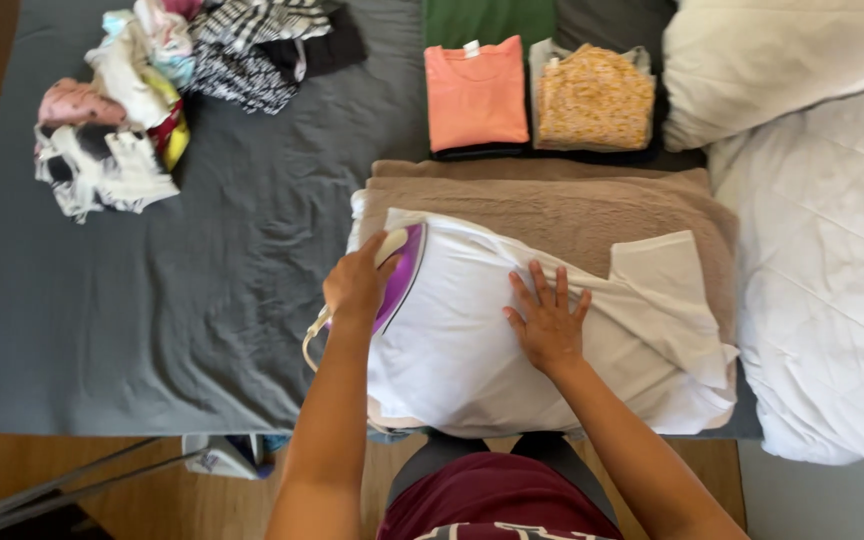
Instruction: The person irons a peach-colored t-shirt on a towel placed on a bed, then folds it and sets it aside. Next, they iron a white t-shirt, folding it into a compact square and placing it on the bed. The person continues to iron and fold the white shirt, ensuring it is smooth and neatly stacked.
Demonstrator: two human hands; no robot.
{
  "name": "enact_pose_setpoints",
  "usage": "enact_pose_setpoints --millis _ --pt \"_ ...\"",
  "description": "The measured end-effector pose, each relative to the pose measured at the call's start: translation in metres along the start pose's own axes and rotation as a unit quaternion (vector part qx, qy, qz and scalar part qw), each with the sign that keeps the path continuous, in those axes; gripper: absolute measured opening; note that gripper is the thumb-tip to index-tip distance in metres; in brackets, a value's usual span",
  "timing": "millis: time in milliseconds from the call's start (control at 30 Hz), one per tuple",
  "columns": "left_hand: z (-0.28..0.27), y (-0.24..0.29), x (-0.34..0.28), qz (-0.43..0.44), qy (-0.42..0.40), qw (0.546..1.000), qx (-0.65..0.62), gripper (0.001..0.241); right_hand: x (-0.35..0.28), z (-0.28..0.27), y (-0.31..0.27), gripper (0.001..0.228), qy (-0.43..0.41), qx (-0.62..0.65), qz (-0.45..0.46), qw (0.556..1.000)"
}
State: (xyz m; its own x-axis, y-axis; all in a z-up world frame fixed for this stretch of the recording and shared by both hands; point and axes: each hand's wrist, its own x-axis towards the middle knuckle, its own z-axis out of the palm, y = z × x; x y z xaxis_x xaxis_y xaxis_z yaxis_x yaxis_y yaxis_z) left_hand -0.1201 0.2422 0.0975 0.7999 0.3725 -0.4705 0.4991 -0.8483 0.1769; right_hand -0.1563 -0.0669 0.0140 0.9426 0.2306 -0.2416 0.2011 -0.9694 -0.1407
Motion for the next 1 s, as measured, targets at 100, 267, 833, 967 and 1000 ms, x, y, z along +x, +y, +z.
enact_pose_setpoints --millis 100,267,833,967,1000 --pt "-0.005 -0.017 0.017 -0.014 0.009 1.0 -0.009 0.052 0.006 0.002 -0.009 0.062 -0.029 -0.012 -0.014 0.999" --pt "-0.012 -0.06 0.04 -0.079 0.024 0.994 -0.073 0.047 0.021 0.001 0.007 0.058 0.014 0.01 -0.007 1.0" --pt "0.113 -0.122 0.093 -0.153 0.022 0.983 -0.098 0.056 0.042 0.009 -0.05 0.051 0.06 -0.036 -0.109 0.992" --pt "0.1 -0.125 0.088 -0.171 0.042 0.978 -0.116 0.056 0.047 0.007 -0.061 0.052 0.018 -0.043 -0.111 0.993" --pt "0.096 -0.126 0.085 -0.176 0.041 0.978 -0.108 0.056 0.048 0.007 -0.062 0.053 0.008 -0.046 -0.111 0.993"
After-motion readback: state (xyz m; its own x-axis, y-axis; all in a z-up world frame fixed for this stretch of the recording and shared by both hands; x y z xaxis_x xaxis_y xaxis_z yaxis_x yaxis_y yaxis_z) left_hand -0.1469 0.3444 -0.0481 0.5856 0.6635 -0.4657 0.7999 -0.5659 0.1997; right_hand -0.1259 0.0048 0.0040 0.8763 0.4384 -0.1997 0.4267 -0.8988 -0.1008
